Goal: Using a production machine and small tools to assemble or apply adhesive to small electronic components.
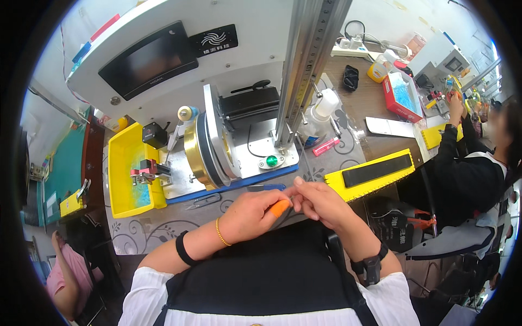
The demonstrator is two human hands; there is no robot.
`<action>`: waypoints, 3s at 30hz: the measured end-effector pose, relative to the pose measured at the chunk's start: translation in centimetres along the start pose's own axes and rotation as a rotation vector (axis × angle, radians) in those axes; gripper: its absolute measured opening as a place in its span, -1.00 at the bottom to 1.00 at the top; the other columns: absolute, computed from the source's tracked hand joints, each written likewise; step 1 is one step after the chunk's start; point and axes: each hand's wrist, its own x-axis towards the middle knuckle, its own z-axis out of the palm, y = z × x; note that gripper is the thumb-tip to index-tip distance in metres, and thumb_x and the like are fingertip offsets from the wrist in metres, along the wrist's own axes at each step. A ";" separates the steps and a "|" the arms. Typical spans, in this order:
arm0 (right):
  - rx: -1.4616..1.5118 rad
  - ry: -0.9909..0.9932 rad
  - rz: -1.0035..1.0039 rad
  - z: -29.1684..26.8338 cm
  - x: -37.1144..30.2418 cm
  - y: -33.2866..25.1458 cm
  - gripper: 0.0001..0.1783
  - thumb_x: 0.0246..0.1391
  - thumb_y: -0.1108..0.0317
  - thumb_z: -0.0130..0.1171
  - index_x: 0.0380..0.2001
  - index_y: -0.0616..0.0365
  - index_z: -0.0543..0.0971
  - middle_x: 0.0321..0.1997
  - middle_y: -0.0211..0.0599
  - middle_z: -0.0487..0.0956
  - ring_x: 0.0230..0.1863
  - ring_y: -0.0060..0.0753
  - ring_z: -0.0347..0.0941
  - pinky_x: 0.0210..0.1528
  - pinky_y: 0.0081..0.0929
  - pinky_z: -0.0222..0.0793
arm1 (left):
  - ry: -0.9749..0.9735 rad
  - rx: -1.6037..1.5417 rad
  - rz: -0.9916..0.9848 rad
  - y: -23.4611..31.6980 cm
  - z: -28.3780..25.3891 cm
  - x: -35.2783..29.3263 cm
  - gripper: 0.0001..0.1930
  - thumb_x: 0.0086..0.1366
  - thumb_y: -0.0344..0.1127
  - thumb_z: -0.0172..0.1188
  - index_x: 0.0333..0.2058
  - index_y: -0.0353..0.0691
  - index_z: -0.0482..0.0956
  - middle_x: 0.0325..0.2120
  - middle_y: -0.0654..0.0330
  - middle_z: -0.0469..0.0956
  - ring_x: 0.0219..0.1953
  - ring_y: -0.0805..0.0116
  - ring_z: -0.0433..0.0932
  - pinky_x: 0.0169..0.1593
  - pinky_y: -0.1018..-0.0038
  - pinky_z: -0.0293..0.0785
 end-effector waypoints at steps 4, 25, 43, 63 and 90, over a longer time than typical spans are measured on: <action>0.126 0.051 -0.099 0.0 0.8 -0.3 -0.60 0.31 0.08 -0.03 -0.21 0.24 0.57 -0.55 -0.54 0.38 -0.72 -0.80 0.11 -0.66 -0.82 -0.01 | -0.016 0.049 0.050 0.2 0.2 -0.1 -0.89 0.28 -0.35 0.08 -0.25 -0.18 0.53 -0.41 0.06 0.57 -0.34 0.03 0.57 -0.29 0.30 0.48; -1.141 0.794 -1.168 -0.7 3.3 -7.0 -0.89 0.09 0.41 0.17 -0.30 0.17 0.58 -0.39 -0.20 0.59 -0.42 -0.10 0.53 -0.39 -0.37 0.44 | 0.114 0.000 -0.056 -1.2 0.3 0.7 -0.83 0.32 -0.32 0.04 -0.24 -0.25 0.56 -0.35 0.03 0.61 -0.33 0.03 0.59 -0.26 0.33 0.49; -0.082 0.057 -0.577 -0.9 3.0 -2.1 -0.74 0.30 0.24 0.03 -0.17 0.18 0.60 -0.59 -0.60 0.31 -0.57 -0.81 0.13 -0.53 -0.76 0.04 | 0.011 0.101 -0.336 -3.1 1.0 1.8 -0.73 0.31 -0.21 0.01 -0.33 -0.26 0.61 -0.47 -0.05 0.59 -0.36 -0.07 0.56 -0.25 0.24 0.46; -0.519 0.315 -0.757 5.1 8.6 -1.9 -0.83 0.20 0.39 0.06 -0.32 0.25 0.60 -0.61 -0.47 0.36 -0.55 -0.63 0.23 -0.48 -0.58 0.14 | 0.374 -0.379 -0.212 -1.3 -10.2 -8.2 -0.64 0.43 -0.17 -0.02 0.08 -0.23 0.42 -0.02 0.18 0.50 -0.19 0.49 0.56 -0.14 0.56 0.46; -0.295 -0.105 -0.743 6.7 12.1 -4.3 -0.80 0.14 0.37 0.06 -0.32 0.24 0.63 -0.47 -0.53 0.55 -0.46 -0.75 0.36 -0.42 -0.68 0.26 | 0.598 -0.347 -0.263 -0.6 -8.3 -2.0 -0.80 0.36 -0.34 0.02 -0.14 -0.25 0.55 -0.48 0.29 0.52 -0.57 0.62 0.45 -0.50 0.64 0.37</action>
